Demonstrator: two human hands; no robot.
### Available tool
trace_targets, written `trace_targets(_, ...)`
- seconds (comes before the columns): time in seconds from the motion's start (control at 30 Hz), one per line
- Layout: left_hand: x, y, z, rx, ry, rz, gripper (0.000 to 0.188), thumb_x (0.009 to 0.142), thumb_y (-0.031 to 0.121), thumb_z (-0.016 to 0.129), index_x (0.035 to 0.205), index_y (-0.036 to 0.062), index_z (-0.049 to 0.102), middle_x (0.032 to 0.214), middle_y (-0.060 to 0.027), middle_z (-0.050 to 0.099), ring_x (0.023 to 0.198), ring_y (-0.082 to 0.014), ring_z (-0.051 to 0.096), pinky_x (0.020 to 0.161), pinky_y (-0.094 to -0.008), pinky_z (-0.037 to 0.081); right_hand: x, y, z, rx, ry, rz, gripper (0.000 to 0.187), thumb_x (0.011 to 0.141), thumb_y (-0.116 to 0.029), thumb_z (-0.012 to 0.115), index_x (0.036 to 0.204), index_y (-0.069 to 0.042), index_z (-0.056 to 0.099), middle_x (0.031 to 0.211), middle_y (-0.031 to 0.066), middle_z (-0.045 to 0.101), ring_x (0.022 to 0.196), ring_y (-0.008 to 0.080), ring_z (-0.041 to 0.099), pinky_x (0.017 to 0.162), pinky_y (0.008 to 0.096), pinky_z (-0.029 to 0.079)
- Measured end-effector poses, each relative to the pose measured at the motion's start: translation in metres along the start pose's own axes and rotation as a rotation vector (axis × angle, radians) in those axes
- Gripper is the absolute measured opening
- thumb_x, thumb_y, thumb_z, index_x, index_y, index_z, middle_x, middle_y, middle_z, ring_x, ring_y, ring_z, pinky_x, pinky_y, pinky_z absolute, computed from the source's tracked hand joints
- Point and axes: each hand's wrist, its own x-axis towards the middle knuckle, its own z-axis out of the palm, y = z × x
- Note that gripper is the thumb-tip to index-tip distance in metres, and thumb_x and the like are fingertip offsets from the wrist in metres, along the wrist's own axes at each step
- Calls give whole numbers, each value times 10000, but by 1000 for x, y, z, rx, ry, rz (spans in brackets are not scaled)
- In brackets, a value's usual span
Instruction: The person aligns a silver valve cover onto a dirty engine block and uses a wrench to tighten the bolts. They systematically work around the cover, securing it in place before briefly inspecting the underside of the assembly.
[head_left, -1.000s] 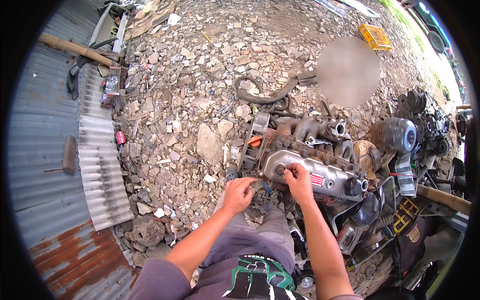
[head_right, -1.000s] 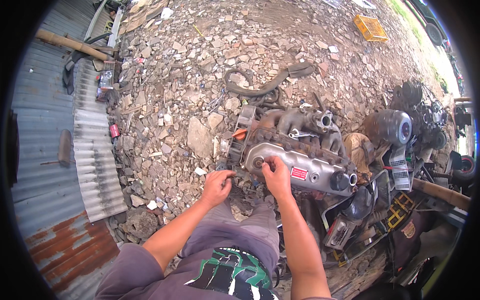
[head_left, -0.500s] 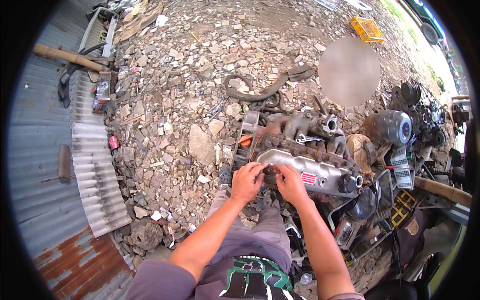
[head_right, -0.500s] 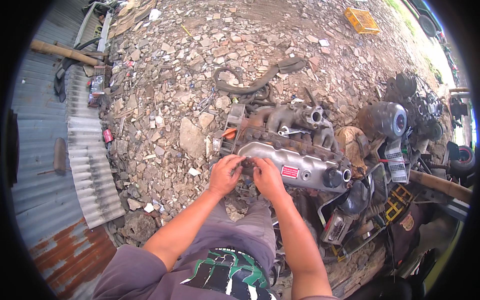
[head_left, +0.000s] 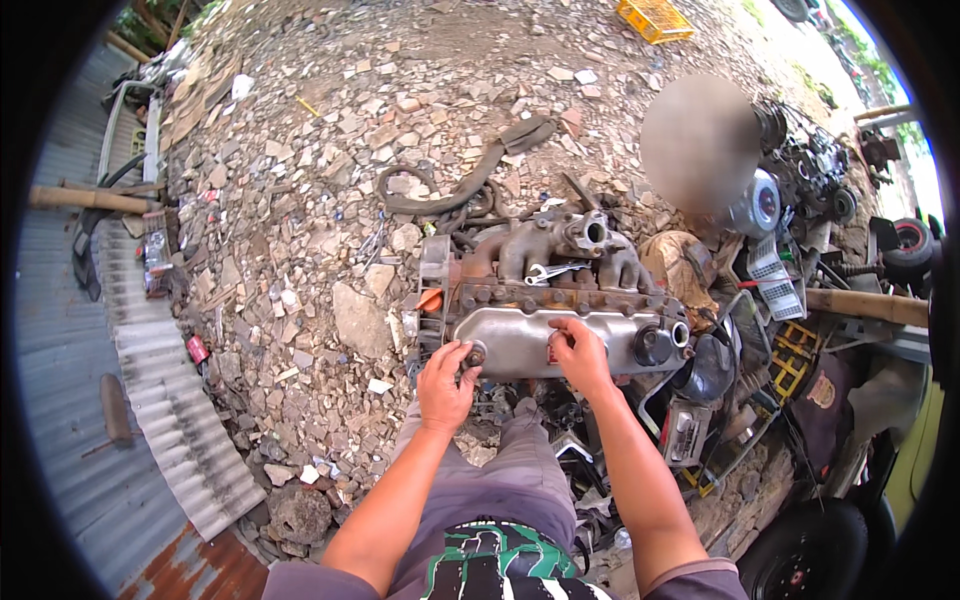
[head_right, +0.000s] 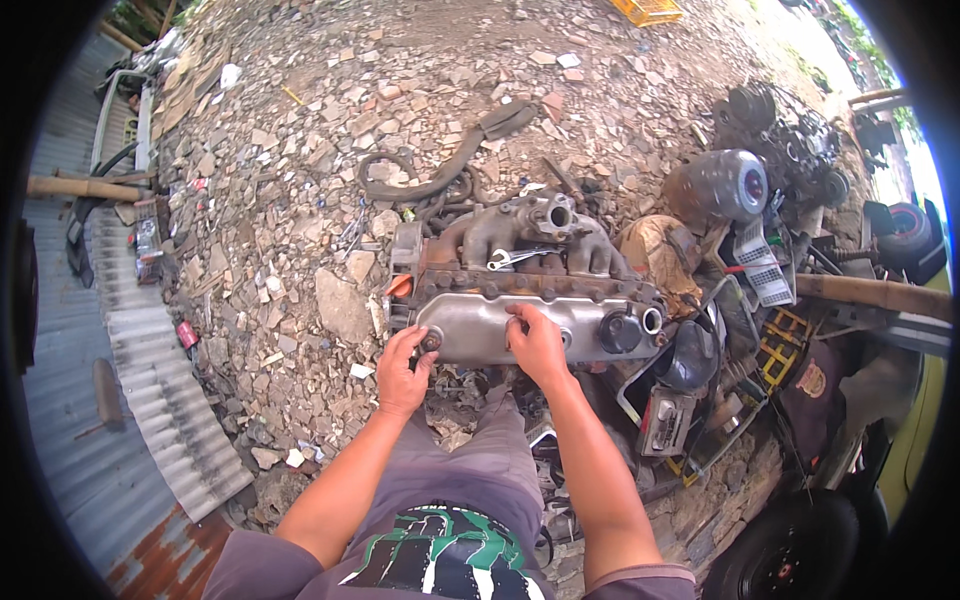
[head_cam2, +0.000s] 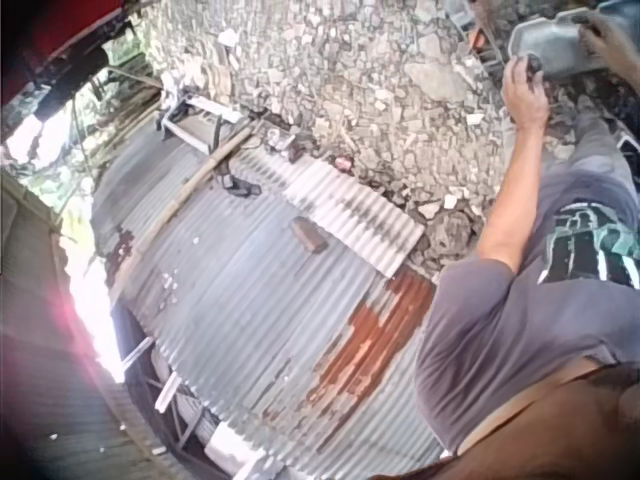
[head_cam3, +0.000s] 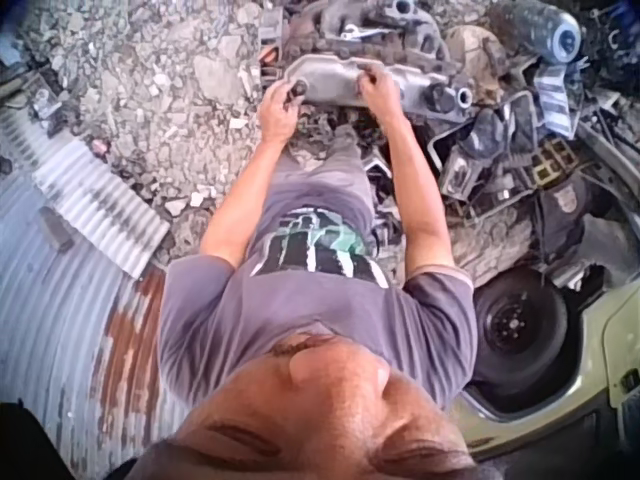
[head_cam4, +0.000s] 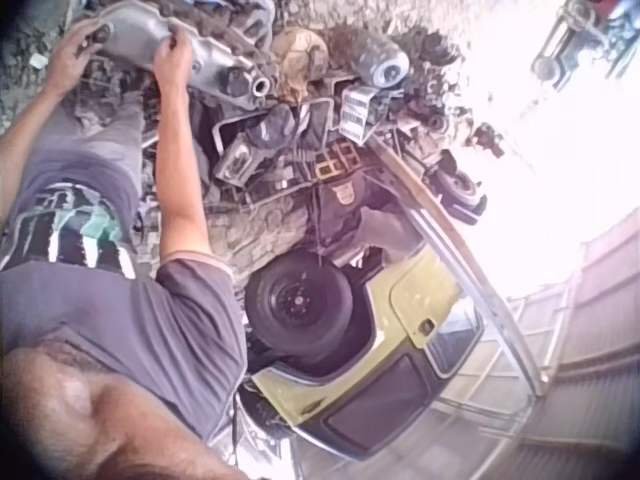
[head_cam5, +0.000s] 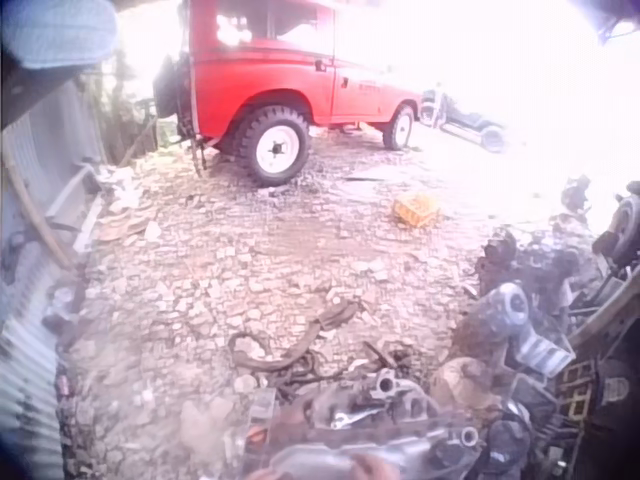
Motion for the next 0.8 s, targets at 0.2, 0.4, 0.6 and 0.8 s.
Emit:
trace_targets(0.2, 4, 2, -4, 5, -23, 13, 387, 832, 238, 747, 1178, 90, 656, 1177, -144, 647, 1067, -350, 638, 908, -412, 509, 20, 4, -8, -66, 66, -63, 252, 884, -117, 581, 1091, -17, 683, 979, 203, 705, 926, 347, 681, 824, 405, 518)
trace_targets(0.4, 7, -2, -10, 42, -114, -18, 391, 853, 332, 710, 1201, 168, 643, 1227, -72, 631, 1127, -274, 599, 924, -401, 423, 68, 16, 15, -353, 184, -402, 342, 834, -64, 608, 1172, -95, 653, 1074, 156, 615, 963, 361, 627, 798, 469, 495)
trace_targets(0.6, 11, 0, -14, 111, -122, 68, 364, 844, 289, 724, 1154, 114, 647, 1164, -97, 652, 1043, -313, 636, 869, -415, 480, 114, 2, 38, -950, -141, -356, 403, 842, -42, 595, 1196, -230, 639, 1216, 112, 517, 1099, 293, 594, 889, 448, 470)
trace_targets(0.8, 11, -1, -12, 126, -110, 84, 371, 835, 278, 735, 1146, 96, 651, 1134, -103, 663, 1044, -317, 643, 861, -412, 503, 126, 0, 37, -967, -242, -376, 262, 866, -88, 600, 1102, -194, 641, 1154, 114, 533, 1042, 291, 622, 882, 428, 510)
